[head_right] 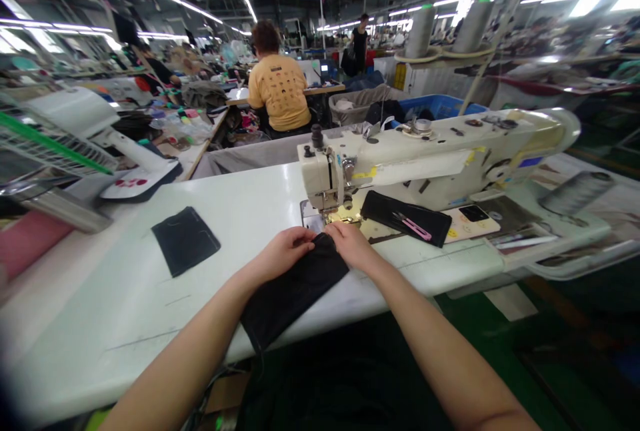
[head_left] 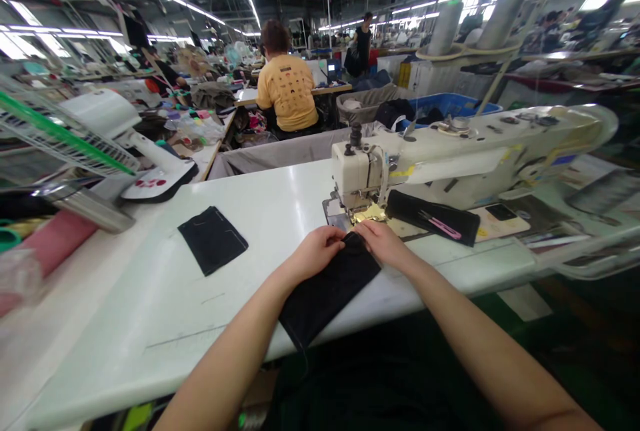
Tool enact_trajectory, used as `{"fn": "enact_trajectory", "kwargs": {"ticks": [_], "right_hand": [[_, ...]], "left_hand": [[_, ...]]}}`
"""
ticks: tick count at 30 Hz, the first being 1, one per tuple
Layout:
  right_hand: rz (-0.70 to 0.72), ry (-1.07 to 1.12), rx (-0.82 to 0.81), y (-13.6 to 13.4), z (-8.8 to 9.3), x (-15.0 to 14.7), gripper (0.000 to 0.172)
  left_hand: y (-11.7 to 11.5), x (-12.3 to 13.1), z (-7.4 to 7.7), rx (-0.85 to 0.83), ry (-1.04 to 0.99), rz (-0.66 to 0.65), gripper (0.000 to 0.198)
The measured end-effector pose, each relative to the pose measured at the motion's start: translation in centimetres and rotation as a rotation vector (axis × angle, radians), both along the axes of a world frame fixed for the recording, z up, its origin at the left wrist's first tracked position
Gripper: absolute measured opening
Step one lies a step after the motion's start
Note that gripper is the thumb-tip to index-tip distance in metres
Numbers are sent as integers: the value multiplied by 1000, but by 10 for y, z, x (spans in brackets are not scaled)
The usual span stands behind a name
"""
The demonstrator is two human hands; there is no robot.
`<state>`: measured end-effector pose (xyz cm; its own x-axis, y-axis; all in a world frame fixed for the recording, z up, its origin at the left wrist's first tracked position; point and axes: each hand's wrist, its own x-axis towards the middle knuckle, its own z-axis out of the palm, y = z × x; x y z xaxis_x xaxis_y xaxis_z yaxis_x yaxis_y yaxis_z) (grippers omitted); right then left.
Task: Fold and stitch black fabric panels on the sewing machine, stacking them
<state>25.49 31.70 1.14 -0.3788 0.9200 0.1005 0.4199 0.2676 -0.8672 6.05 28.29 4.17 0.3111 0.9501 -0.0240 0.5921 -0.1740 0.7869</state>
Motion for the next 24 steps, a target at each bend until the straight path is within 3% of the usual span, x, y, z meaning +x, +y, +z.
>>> {"fn": "enact_trajectory", "kwargs": {"ticks": [6, 13, 15, 19, 22, 24], "right_hand": [[-91, -133, 94, -4, 0, -8, 28], [-208, -54, 288, -25, -5, -7, 26], [-215, -31, 316, -33, -10, 4, 23], [-167, -33, 291, -49, -19, 27, 23], [-147, -13, 269, -58, -23, 35, 24], [-134, -3, 273, -61, -26, 35, 25]], "left_hand": [[1, -3, -1, 8, 40, 13, 19], [-12, -13, 2, 382, 480, 153, 36], [-26, -14, -2, 427, 509, 87, 48], [-48, -29, -10, 351, 575, -118, 62], [-51, -47, 0, 328, 587, -176, 58], [-50, -49, 14, 404, 590, -145, 38]]}}
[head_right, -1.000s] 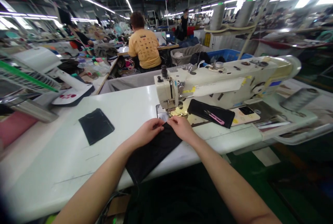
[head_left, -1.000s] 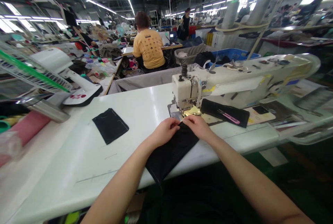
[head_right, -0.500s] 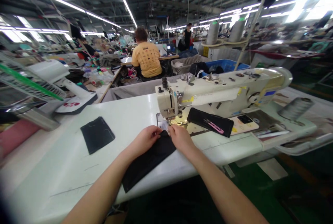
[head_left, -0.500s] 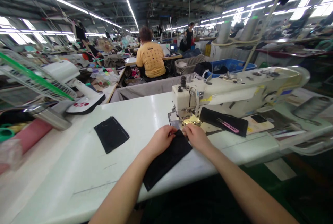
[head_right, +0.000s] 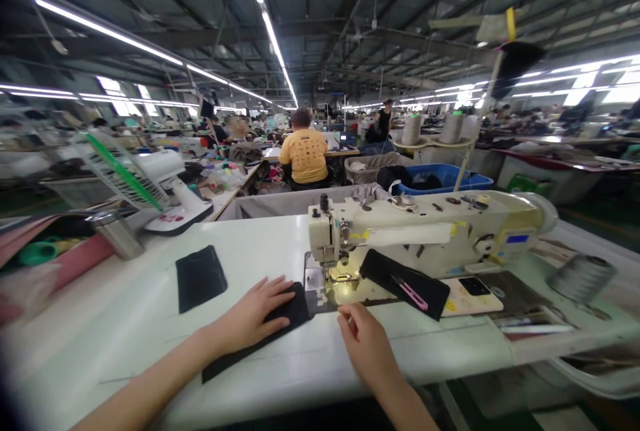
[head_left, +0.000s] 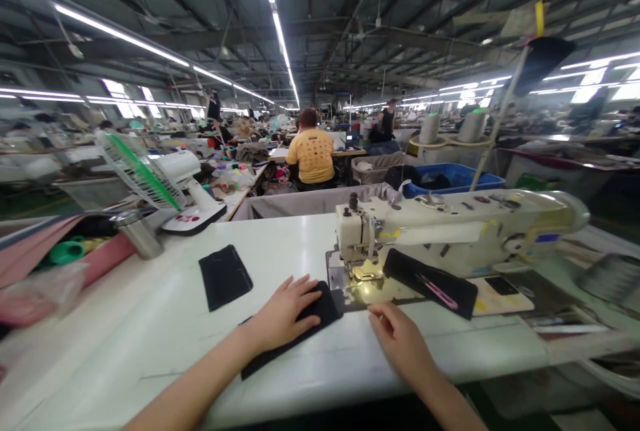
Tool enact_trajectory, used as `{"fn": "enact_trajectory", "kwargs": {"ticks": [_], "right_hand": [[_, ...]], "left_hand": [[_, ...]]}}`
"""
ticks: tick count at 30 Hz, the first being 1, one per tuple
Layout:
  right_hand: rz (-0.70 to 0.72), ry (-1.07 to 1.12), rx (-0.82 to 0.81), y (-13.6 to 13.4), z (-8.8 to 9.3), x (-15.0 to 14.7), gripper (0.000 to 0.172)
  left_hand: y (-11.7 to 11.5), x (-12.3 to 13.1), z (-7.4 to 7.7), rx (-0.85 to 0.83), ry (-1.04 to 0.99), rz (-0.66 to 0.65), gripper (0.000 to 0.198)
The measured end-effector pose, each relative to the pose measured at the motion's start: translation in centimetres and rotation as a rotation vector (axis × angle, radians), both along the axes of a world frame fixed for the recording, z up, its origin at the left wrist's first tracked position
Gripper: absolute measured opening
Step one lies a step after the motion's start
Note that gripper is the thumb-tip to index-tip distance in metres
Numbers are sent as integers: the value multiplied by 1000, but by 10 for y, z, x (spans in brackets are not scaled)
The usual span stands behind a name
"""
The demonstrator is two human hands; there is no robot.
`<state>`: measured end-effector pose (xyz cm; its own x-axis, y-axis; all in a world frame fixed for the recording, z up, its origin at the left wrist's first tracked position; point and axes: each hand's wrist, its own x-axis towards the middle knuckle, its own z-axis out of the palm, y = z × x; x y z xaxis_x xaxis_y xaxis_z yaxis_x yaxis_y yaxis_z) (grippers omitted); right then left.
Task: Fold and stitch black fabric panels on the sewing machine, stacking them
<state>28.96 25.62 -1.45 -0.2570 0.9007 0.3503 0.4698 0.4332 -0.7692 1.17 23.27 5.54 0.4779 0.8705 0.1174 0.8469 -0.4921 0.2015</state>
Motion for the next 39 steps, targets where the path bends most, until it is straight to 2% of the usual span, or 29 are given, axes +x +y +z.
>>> {"fn": "enact_trajectory", "kwargs": {"ticks": [1, 4, 6, 7, 8, 10, 11, 14, 15, 17, 19, 21, 23, 25, 27, 28, 30, 32, 33, 35, 37, 39], "right_hand": [[7, 1, 9, -1, -1, -1, 25], [15, -5, 44, 0, -5, -4, 24], [16, -10, 61, 0, -5, -5, 23], [19, -16, 70, 0, -5, -5, 23], [24, -22, 81, -1, -4, -5, 22], [37, -36, 107, -3, -2, -4, 22], [43, -39, 124, -4, -1, -3, 22], [54, -16, 140, -5, 2, -1, 23], [56, -1, 124, -4, 2, 0, 23], [53, 53, 49, -3, 5, 1, 24], [44, 172, -83, -2, 12, -2, 30], [67, 353, -259, -5, 26, -9, 42], [152, 575, -422, -11, 45, -18, 53], [275, 773, -521, -15, 65, -27, 56], [321, 869, -508, -16, 81, -32, 48], [292, 846, -442, -15, 87, -32, 40], [154, 658, -197, -11, 92, -27, 25], [60, 342, 85, -12, 89, -20, 22], [68, 172, 192, -15, 83, -16, 23], [187, -124, 292, -29, 66, -11, 27], [384, -346, 288, -50, 39, -10, 27], [559, -483, 250, -68, 10, -11, 26]], "left_hand": [[0, 4, 8, 80, -21, 20, 27], [0, 29, 29, 457, -195, 80, 30], [5, 50, 38, 704, -371, 113, 17], [10, 60, 41, 767, -450, 137, 8], [17, 67, 44, 772, -508, 178, 22], [33, 77, 48, 613, -529, 314, 53], [41, 78, 50, 475, -492, 385, 55], [49, 76, 52, 144, -359, 503, 22], [44, 75, 51, 100, -339, 503, 23], [26, 73, 47, 93, -348, 449, 32], [0, 74, 37, 103, -345, 354, 32], [-27, 79, 24, 103, -295, 261, 35], [-47, 85, 9, 84, -219, 209, 41], [-57, 90, -2, 39, -190, 183, 45], [-56, 92, -7, -22, -240, 181, 46], [-52, 91, -6, -53, -297, 180, 45], [-39, 88, -1, -72, -463, 183, 41], [-24, 86, 10, -59, -688, 220, 39], [-17, 86, 16, -84, -817, 251, 38], [-5, 89, 29, -246, -1077, 284, 41], [5, 96, 38, -476, -1282, 248, 43], [15, 106, 41, -606, -1387, 219, 42]]}}
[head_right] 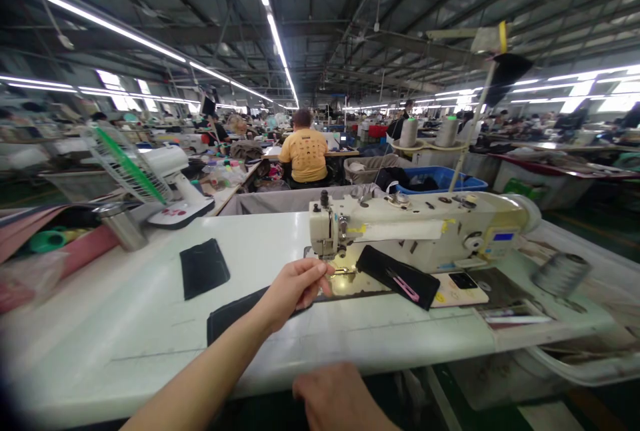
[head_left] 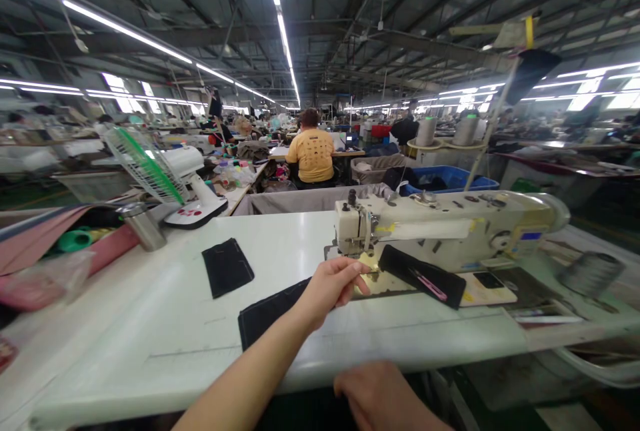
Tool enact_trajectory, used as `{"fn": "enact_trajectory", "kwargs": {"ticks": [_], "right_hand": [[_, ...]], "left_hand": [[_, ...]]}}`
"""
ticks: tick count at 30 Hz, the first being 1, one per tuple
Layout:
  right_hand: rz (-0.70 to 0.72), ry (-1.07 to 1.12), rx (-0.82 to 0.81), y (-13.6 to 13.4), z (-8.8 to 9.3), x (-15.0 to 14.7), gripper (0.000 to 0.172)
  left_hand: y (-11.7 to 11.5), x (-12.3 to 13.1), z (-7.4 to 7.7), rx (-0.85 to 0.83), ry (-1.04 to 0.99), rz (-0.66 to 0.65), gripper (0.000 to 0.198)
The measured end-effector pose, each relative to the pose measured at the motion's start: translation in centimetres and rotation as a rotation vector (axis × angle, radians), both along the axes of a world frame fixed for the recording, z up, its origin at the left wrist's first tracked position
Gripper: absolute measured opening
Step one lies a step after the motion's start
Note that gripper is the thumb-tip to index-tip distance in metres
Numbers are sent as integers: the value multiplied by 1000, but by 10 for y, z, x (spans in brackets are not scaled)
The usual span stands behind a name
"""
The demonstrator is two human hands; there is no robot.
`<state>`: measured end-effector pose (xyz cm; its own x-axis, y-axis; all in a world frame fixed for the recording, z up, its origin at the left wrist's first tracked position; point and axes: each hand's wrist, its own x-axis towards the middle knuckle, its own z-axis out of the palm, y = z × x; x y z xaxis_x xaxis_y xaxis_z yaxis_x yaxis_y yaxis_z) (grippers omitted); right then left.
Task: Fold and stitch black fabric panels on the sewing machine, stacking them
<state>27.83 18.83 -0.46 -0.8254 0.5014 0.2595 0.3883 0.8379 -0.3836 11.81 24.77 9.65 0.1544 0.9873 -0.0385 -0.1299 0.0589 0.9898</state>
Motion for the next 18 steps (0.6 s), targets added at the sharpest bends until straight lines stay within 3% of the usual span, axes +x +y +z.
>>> {"fn": "enact_trajectory", "kwargs": {"ticks": [3, 8, 13, 18], "right_hand": [[-11, 1, -61, -13, -24, 2, 29], [-170, 173, -169, -5, -10, 16, 28], [-120, 177, -155, -5, -10, 21, 29], [-133, 207, -184, -11, -9, 21, 28]], "left_hand": [[20, 15, -6, -59, -52, 119, 38], [45, 27, -17, -90, -92, 285, 43], [32, 27, -17, -52, -71, 284, 45], [16, 24, -11, 98, -24, 390, 40]]}}
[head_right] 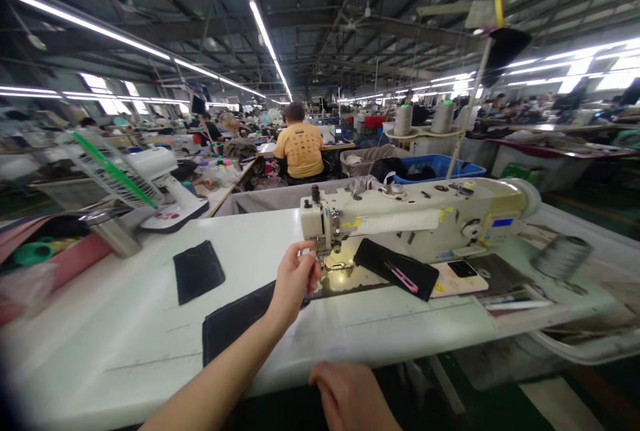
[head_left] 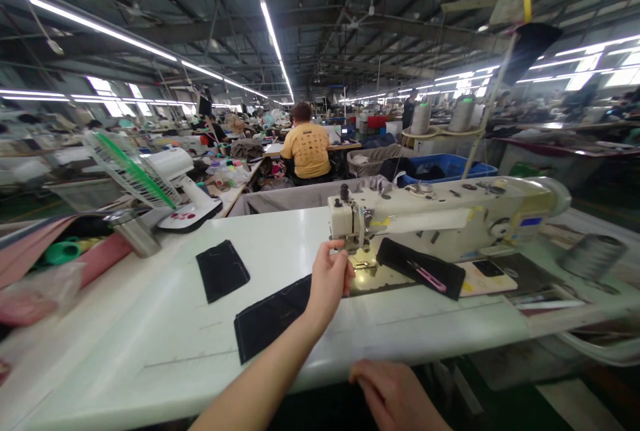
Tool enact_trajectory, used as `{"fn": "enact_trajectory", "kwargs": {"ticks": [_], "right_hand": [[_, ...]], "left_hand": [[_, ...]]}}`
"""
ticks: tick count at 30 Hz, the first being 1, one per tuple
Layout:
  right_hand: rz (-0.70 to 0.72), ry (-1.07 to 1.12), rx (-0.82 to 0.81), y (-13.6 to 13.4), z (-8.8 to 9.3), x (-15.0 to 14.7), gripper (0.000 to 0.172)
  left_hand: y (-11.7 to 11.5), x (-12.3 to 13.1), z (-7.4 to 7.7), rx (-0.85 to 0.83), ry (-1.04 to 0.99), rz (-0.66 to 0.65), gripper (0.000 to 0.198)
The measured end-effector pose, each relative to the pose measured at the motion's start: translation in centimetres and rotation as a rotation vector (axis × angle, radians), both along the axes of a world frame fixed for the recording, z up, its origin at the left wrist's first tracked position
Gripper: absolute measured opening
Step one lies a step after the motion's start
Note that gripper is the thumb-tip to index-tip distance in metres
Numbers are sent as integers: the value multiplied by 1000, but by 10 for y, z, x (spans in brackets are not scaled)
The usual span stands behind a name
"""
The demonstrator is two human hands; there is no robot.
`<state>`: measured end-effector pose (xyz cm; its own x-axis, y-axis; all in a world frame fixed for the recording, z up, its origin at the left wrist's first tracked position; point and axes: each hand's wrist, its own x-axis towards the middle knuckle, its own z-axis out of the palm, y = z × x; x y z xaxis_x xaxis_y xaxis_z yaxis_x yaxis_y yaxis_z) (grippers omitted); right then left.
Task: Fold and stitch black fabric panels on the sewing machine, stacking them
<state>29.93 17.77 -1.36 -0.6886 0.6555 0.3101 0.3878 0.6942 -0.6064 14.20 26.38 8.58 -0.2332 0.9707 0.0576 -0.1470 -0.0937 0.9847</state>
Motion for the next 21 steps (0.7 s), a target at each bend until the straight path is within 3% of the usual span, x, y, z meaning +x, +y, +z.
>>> {"fn": "enact_trajectory", "kwargs": {"ticks": [4, 8, 11, 15, 18, 21], "right_hand": [[-10, 35, 10, -3, 11, -1, 28], [-11, 46, 48, -7, 17, -2, 28], [-1, 44, 54, -9, 21, 1, 28], [-52, 17, -17, -4, 29, 15, 28], [-263, 132, -40, 14, 35, 25, 29], [-506, 306, 14, 47, 40, 19, 39]], "left_hand": [[1, -6, 13, 63, 51, -130, 50], [8, -17, 25, -8, 31, -278, 34], [7, -22, 25, -30, 26, -295, 27], [-1, -29, 10, -39, 54, -152, 37], [-5, -36, -10, -125, 64, -98, 39], [-7, -39, -27, -222, -46, -131, 40]]}}
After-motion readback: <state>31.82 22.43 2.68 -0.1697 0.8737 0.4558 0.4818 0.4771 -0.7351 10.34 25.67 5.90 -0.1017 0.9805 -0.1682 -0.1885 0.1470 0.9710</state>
